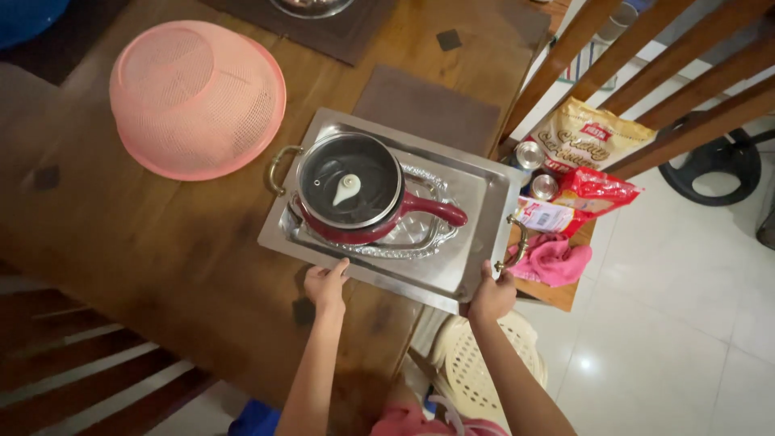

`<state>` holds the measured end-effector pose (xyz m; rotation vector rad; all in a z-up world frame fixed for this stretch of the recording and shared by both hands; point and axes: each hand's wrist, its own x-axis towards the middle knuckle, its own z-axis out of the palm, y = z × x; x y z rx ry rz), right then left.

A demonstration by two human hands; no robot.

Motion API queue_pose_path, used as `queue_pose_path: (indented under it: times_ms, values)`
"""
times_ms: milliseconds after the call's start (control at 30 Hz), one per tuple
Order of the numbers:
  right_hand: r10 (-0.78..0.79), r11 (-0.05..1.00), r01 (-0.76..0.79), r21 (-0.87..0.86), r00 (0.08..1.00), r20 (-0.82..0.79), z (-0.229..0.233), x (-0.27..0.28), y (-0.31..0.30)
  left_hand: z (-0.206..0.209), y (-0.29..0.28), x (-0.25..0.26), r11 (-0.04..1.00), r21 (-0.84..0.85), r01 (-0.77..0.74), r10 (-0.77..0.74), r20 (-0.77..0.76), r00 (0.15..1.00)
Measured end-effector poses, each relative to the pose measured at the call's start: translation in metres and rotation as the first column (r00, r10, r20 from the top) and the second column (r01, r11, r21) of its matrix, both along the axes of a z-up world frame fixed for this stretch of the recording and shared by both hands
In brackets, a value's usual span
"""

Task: The recorder uses a pink cloth to dry and organize small glass and plastic bowls on a dining table.

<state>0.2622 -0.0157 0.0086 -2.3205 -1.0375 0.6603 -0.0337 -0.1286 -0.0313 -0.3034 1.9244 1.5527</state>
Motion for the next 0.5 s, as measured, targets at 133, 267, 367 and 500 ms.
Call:
queue_pose_path:
  times_ms: [133,267,367,500]
  values:
    - [0.023,0.997,-0.021,0.077,0.999,-0.031,0.001,0.001,-0.016,-0.009,-0.013,0.004,0.998,0.07,-0.005,0.007,-0.027,1.0]
    - [0.019,0.998,-0.017,0.062,0.999,-0.031,0.002,0.0,-0.024,-0.014,-0.02,0.004,0.989,0.15,0.002,-0.002,0.0,1.0]
    - [0.088,0.996,-0.088,0.018,0.996,-0.014,-0.016,0.013,-0.021,-0.021,-0.023,0.0,0.996,0.063,0.059,-0.057,-0.021,0.998]
    - [0.16,0.987,-0.16,0.015,0.984,-0.08,-0.055,0.035,-0.016,-0.029,-0.026,-0.001,0.979,0.055,0.198,-0.193,-0.091,0.977]
